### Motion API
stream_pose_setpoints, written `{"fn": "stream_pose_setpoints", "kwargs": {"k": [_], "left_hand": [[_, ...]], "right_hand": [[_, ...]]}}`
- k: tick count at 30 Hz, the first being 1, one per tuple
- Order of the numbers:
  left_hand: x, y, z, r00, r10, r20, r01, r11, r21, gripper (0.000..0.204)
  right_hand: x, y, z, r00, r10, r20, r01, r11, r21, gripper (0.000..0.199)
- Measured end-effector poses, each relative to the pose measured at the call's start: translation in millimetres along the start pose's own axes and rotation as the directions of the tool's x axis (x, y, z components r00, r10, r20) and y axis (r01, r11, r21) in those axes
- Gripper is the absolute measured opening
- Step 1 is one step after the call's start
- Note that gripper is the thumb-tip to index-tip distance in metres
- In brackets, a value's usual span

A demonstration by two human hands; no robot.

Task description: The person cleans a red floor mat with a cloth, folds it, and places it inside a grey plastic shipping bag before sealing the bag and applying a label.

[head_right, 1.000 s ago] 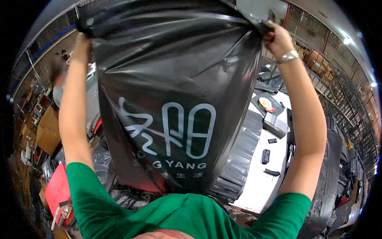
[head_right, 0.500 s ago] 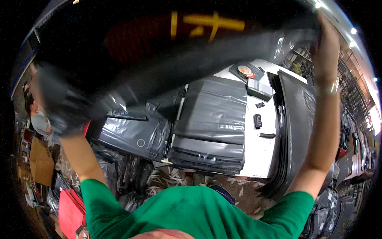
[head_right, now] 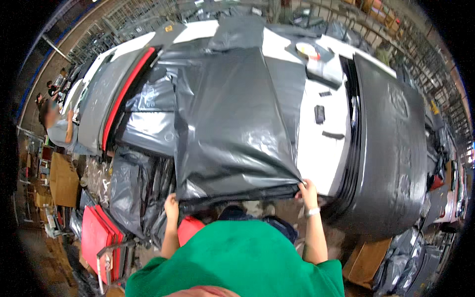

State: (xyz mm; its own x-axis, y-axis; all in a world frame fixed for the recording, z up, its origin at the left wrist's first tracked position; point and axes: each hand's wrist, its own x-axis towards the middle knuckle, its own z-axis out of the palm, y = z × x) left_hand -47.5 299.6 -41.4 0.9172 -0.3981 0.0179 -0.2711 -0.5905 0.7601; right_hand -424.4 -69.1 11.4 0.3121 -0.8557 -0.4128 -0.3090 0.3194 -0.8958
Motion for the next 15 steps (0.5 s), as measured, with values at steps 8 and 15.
{"fn": "stream_pose_setpoints", "kwargs": {"k": [8, 15], "left_hand": [[-30, 218, 83, 0.848, 0.467, 0.250, -0.438, 0.884, -0.165, 0.024], [-107, 329, 223, 0.494, 0.697, 0.520, -0.666, 0.687, -0.290, 0.016]], "right_hand": [[-31, -6, -20, 0.891, 0.078, 0.447, -0.132, 0.987, 0.091, 0.019], [-30, -15, -34, 0.853, -0.073, 0.516, -0.050, 0.974, 0.219, 0.023]]}}
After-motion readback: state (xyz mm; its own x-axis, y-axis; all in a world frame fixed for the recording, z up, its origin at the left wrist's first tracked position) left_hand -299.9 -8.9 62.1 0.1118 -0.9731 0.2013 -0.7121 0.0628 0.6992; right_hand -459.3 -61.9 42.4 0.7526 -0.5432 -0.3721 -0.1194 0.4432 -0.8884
